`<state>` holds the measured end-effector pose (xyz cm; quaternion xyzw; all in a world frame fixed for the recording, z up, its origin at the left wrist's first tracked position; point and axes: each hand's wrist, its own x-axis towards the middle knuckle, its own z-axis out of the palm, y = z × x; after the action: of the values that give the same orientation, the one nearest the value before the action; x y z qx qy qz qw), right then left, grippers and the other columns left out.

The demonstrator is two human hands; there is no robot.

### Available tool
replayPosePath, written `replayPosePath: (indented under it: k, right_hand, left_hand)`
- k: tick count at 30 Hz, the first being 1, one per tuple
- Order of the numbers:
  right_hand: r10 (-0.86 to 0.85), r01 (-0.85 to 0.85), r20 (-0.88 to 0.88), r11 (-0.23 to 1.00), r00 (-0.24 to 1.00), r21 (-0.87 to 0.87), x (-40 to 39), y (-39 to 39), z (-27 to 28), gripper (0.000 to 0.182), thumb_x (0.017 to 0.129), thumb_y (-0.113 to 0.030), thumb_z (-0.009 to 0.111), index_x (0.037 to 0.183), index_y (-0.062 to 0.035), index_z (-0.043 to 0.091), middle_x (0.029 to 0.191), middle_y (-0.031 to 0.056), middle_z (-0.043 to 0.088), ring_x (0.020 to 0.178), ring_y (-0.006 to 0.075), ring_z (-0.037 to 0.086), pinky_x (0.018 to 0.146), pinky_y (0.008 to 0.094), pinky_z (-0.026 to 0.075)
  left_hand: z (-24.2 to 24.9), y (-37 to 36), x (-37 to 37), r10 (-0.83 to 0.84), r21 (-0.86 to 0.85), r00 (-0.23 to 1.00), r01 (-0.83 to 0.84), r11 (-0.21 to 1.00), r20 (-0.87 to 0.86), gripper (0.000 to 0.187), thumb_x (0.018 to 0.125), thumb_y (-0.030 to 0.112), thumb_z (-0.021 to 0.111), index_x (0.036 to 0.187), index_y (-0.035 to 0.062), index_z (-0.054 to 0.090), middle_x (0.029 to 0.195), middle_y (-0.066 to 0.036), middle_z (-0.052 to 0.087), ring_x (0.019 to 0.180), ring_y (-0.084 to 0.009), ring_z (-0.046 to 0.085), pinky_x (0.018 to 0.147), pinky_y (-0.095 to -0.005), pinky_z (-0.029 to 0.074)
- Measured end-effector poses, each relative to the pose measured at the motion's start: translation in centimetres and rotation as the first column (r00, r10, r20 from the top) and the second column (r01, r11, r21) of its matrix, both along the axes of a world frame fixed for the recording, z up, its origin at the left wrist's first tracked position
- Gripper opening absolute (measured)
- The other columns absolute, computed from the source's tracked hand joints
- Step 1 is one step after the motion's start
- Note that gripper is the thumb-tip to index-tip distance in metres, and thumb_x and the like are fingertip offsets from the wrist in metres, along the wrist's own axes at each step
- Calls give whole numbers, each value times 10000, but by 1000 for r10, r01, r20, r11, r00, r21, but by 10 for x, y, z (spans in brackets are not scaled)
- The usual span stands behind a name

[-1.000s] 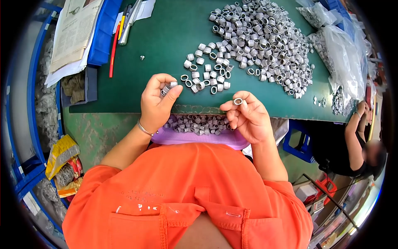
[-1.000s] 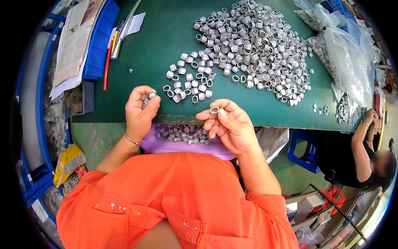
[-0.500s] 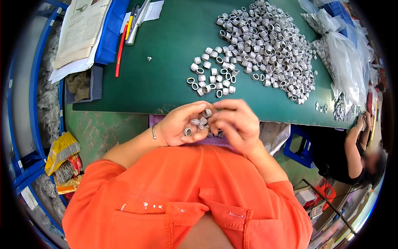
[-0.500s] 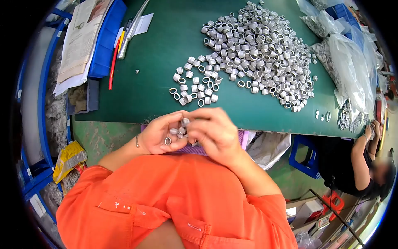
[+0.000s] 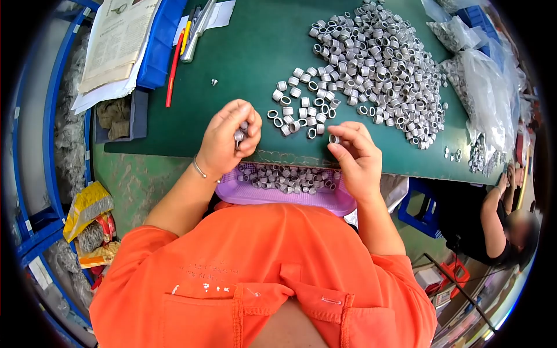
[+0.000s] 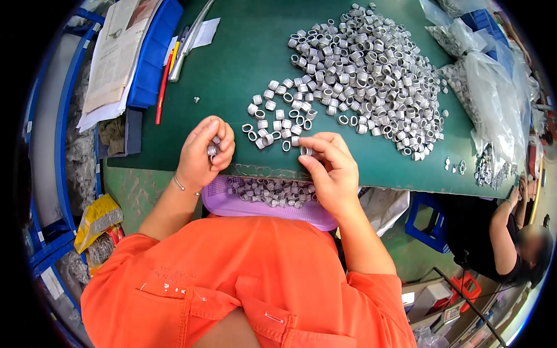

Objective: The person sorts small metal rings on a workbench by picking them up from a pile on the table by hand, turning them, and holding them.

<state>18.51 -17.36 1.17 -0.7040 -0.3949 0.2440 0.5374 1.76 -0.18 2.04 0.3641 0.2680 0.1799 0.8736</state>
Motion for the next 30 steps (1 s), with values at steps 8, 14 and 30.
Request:
replayPosePath:
  k: [8, 14, 30]
  right_hand:
    - [178, 83, -877, 968, 447, 238, 0, -11, -3, 215, 835, 10, 593, 1047, 36, 567, 1038, 125, 615, 809, 121, 582, 734, 240, 502]
    - [184, 113, -944, 969, 273, 222, 3, -13, -2, 214, 846, -9, 589, 1053, 36, 559, 1037, 158, 617, 863, 166, 626, 744, 255, 538]
    - [268, 17, -953, 962, 138, 273, 5, -17, -4, 162, 921, -118, 505, 990, 21, 548, 857, 151, 634, 661, 167, 618, 557, 261, 519]
  left_hand:
    - [-8, 1, -4, 30, -35, 994, -26, 999, 109, 224, 971, 224, 378, 822, 66, 433, 723, -69, 468, 467, -72, 359, 364, -180, 261]
    - [-10, 1, -3, 47, -31, 992, -44, 999, 117, 223, 971, 229, 383, 822, 71, 433, 729, -67, 471, 473, -69, 358, 369, -179, 265]
    - [-13, 1, -3, 34, 6, 991, -35, 999, 131, 230, 981, 247, 350, 836, 81, 417, 745, -55, 444, 462, -52, 320, 361, -164, 246]
